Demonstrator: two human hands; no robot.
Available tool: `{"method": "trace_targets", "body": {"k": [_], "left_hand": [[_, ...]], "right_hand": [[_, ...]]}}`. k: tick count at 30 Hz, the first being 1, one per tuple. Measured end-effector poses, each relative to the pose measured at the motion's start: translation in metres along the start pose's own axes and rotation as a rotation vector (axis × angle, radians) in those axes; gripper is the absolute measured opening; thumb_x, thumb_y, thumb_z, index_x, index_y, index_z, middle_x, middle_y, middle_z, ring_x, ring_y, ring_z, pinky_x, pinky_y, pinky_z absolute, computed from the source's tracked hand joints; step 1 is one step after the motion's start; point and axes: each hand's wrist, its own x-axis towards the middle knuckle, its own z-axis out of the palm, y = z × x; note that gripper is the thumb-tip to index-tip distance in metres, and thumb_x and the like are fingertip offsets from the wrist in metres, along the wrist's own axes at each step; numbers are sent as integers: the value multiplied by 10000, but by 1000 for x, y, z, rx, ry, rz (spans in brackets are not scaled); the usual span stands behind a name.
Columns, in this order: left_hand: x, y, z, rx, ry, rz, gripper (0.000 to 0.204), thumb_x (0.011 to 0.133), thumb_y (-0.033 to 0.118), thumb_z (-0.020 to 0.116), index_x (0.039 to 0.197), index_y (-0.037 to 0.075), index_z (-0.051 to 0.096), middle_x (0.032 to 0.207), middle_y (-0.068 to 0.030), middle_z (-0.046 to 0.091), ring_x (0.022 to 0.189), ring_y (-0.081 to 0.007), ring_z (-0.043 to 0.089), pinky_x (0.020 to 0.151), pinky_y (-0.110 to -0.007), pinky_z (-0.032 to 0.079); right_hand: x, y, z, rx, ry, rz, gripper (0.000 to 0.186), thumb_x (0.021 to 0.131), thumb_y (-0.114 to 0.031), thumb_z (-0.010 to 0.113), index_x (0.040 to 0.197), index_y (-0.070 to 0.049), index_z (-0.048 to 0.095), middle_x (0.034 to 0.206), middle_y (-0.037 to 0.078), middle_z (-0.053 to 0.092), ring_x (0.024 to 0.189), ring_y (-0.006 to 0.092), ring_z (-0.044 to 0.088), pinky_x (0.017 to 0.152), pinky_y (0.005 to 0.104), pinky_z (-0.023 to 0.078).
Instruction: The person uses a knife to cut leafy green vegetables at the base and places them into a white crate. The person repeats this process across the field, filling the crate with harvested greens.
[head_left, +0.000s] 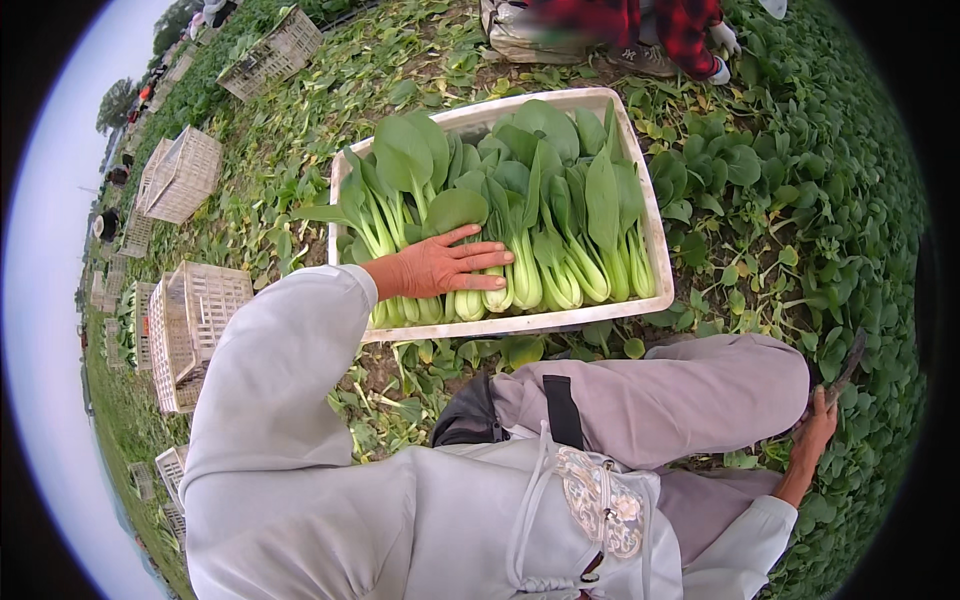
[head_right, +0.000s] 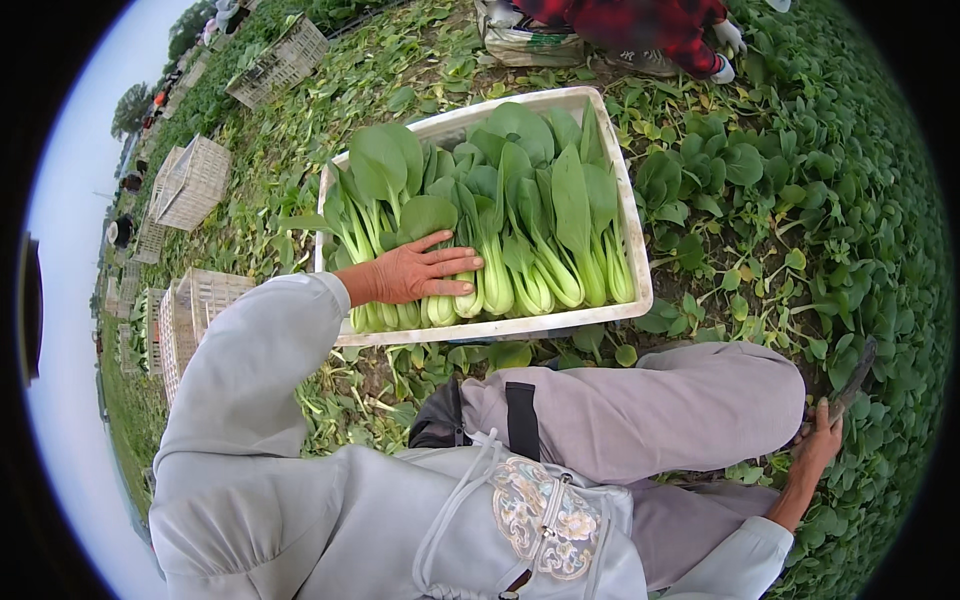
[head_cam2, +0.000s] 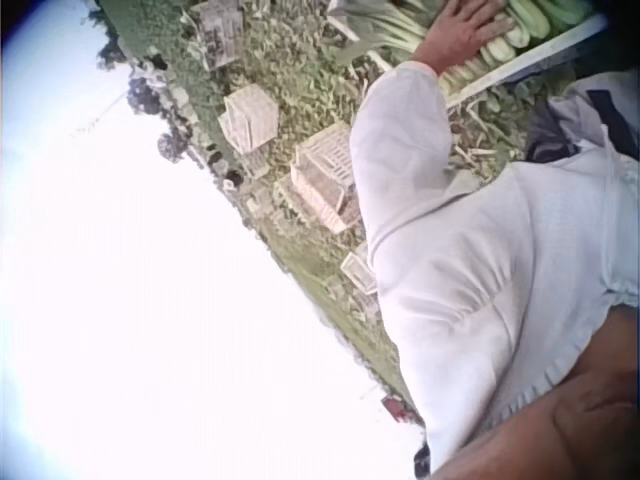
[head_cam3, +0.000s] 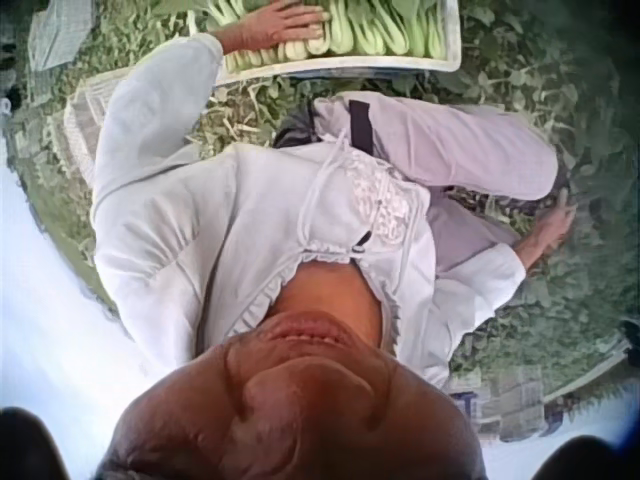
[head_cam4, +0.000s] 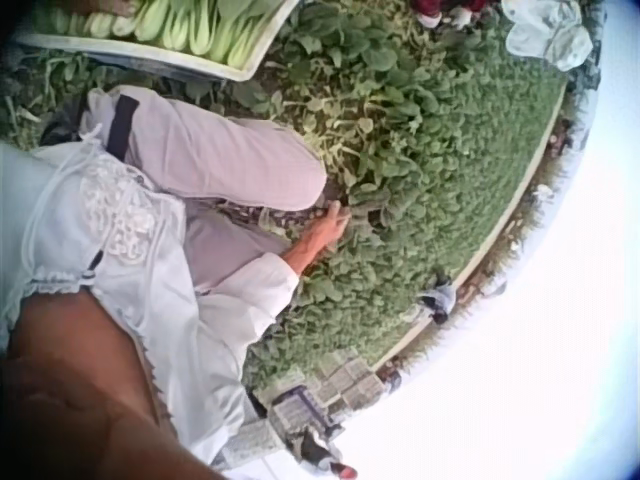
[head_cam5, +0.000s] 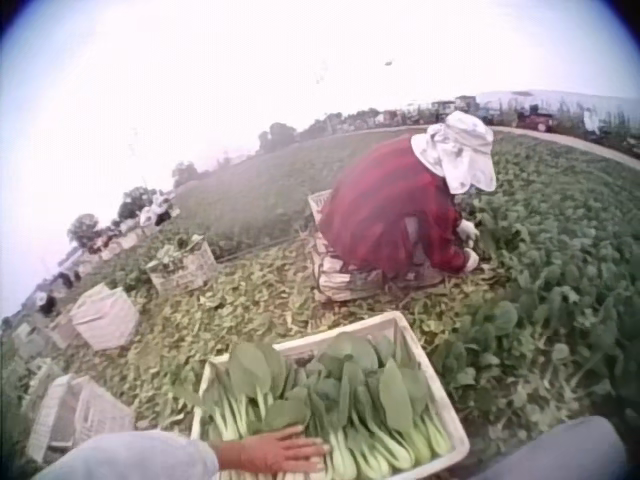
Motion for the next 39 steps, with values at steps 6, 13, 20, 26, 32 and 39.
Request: {"method": "trace_targets", "body": {"k": [6, 13, 20, 26, 32, 39], "left_hand": [[8, 4, -88, -7, -388, 6, 899, 761, -8, 537, 1524, 282, 162, 1598, -70, 127, 1470, -241, 149, 1198, -499, 76], [57, 37, -100, -323, 188, -213, 547, 925, 145, 499, 1457, 200, 380, 1527, -62, 317, 1436, -255, 242, 1179, -483, 137], [58, 27, -11, -354, 51, -182, 536, 918, 175, 470, 1444, 260, 412, 1509, -60, 348, 1405, -302, 284, 1163, -529, 126], [75, 35, -69, -343, 174, -202, 511, 848, 132, 601, 1351, 126, 515, 1443, -114, 436, 1342, -311, 396, 1149, -514, 164], [268, 54, -149, -818, 662, -125, 387, 925, 189, 563, 1259, -6, 535, 1209, -153, 598, 1072, -263, 581, 921, -359, 450], [451, 114, -147, -1449, 586, -41, 376, 969, 283, 505, 1171, -27, 442, 940, -131, 576, 805, -191, 556, 726, -327, 474]], "right_hand": [[0, -9, 13, -15, -5, 27, 201, 891, -265, 681, 935, -104, 570, 699, -39, 535, 498, 42, 451, 425, 212, 342], [2, 0, -7, 35, 48, 58, 288, 892, -244, 675, 1084, -66, 555, 735, -16, 542, 470, 48, 426, 387, 215, 332], [0, 6, 18, -2, 64, 50, 269, 887, -235, 687, 1046, -46, 581, 752, -4, 572, 484, 61, 462, 430, 221, 368], [-23, -43, 35, 32, 0, 57, 363, 896, -304, 675, 1155, -74, 567, 694, -10, 512, 456, 63, 440, 371, 231, 339], [-37, -147, 79, 382, -294, -201, 318, 970, -355, 563, 1029, -45, 601, 920, 47, 635, 756, 89, 576, 676, 245, 484], [-13, -143, 120, 555, -447, -201, 473, 977, -440, 505, 1174, -13, 559, 1163, 103, 598, 1019, 158, 545, 900, 310, 438]]}}
